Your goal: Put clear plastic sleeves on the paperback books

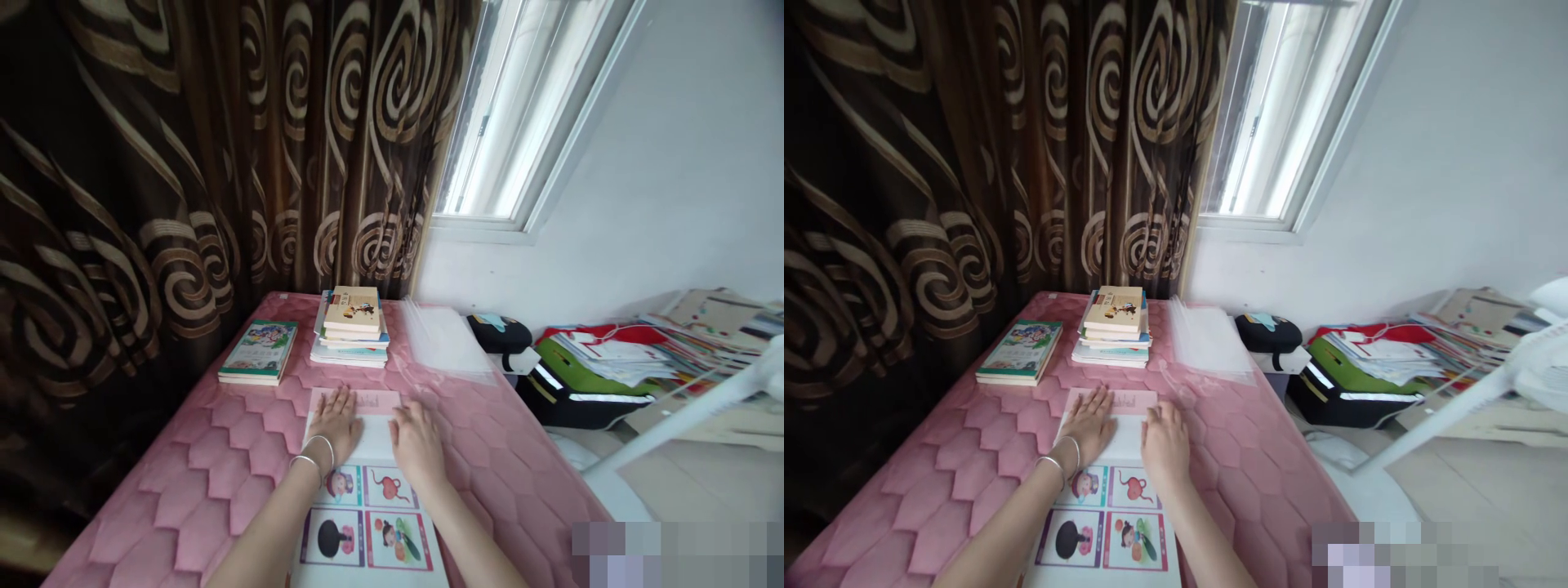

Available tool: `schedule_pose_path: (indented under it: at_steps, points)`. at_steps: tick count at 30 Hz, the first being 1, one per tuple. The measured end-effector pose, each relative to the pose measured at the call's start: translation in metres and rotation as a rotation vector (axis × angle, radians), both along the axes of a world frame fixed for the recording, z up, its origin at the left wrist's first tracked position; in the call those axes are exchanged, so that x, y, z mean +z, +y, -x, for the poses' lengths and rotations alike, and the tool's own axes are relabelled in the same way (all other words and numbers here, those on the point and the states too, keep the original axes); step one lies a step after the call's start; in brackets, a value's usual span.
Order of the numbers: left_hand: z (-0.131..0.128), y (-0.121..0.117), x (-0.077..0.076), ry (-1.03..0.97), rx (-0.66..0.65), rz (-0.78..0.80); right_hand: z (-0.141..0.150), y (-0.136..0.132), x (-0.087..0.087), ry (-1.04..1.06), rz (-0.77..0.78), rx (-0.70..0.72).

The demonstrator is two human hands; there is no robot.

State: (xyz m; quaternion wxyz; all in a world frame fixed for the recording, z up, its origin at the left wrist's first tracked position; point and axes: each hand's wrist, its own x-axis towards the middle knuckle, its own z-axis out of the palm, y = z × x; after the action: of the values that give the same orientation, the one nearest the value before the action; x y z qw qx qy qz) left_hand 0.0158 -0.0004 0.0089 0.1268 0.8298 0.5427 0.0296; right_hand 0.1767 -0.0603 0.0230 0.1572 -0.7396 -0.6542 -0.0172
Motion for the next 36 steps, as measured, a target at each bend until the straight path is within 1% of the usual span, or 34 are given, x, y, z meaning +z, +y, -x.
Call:
schedule_pose_path:
  at_steps: [4, 6, 8, 10, 12, 19, 21, 24, 27, 29, 31, 33, 34, 36]
  points:
    - [0.001, 0.000, -0.002, 0.033, -0.037, -0.032, 0.032, 0.018, 0.008, 0.109, 0.023, 0.332]
    - [0.001, -0.001, -0.003, 0.059, -0.066, -0.038, 0.047, 0.032, 0.007, 0.164, 0.075, 0.429]
    - [0.002, -0.001, -0.003, 0.071, -0.085, -0.033, 0.057, 0.045, 0.003, 0.216, 0.172, 0.456]
    - [0.002, -0.001, -0.003, 0.063, -0.089, -0.031, 0.059, 0.054, -0.002, 0.238, 0.245, 0.429]
    - [0.002, 0.000, -0.003, 0.050, -0.085, -0.033, 0.055, 0.056, -0.006, 0.213, 0.258, 0.378]
    - [0.001, 0.000, 0.001, -0.008, 0.024, -0.036, 0.019, 0.040, -0.011, 0.026, 0.240, 0.223]
    - [0.008, 0.001, 0.003, -0.005, 0.066, -0.024, 0.008, 0.038, -0.013, 0.013, 0.252, 0.173]
    - [0.027, 0.006, 0.003, 0.013, 0.152, -0.021, -0.004, 0.038, -0.018, 0.010, 0.263, 0.131]
    - [0.046, 0.010, 0.003, 0.027, 0.218, -0.037, -0.007, 0.038, -0.021, 0.014, 0.259, 0.127]
    - [0.049, 0.011, 0.005, 0.068, 0.265, -0.055, -0.006, 0.038, -0.022, 0.023, 0.255, 0.124]
    - [0.041, 0.010, 0.006, 0.140, 0.325, -0.100, -0.005, 0.038, -0.022, 0.031, 0.253, 0.120]
    - [0.023, 0.008, 0.007, 0.190, 0.353, -0.149, -0.004, 0.037, -0.022, 0.032, 0.254, 0.114]
    - [0.014, 0.007, 0.007, 0.186, 0.323, -0.145, -0.004, 0.037, -0.022, 0.029, 0.256, 0.111]
    - [-0.004, 0.006, 0.006, 0.125, 0.151, -0.115, -0.005, 0.036, -0.022, 0.020, 0.257, 0.113]
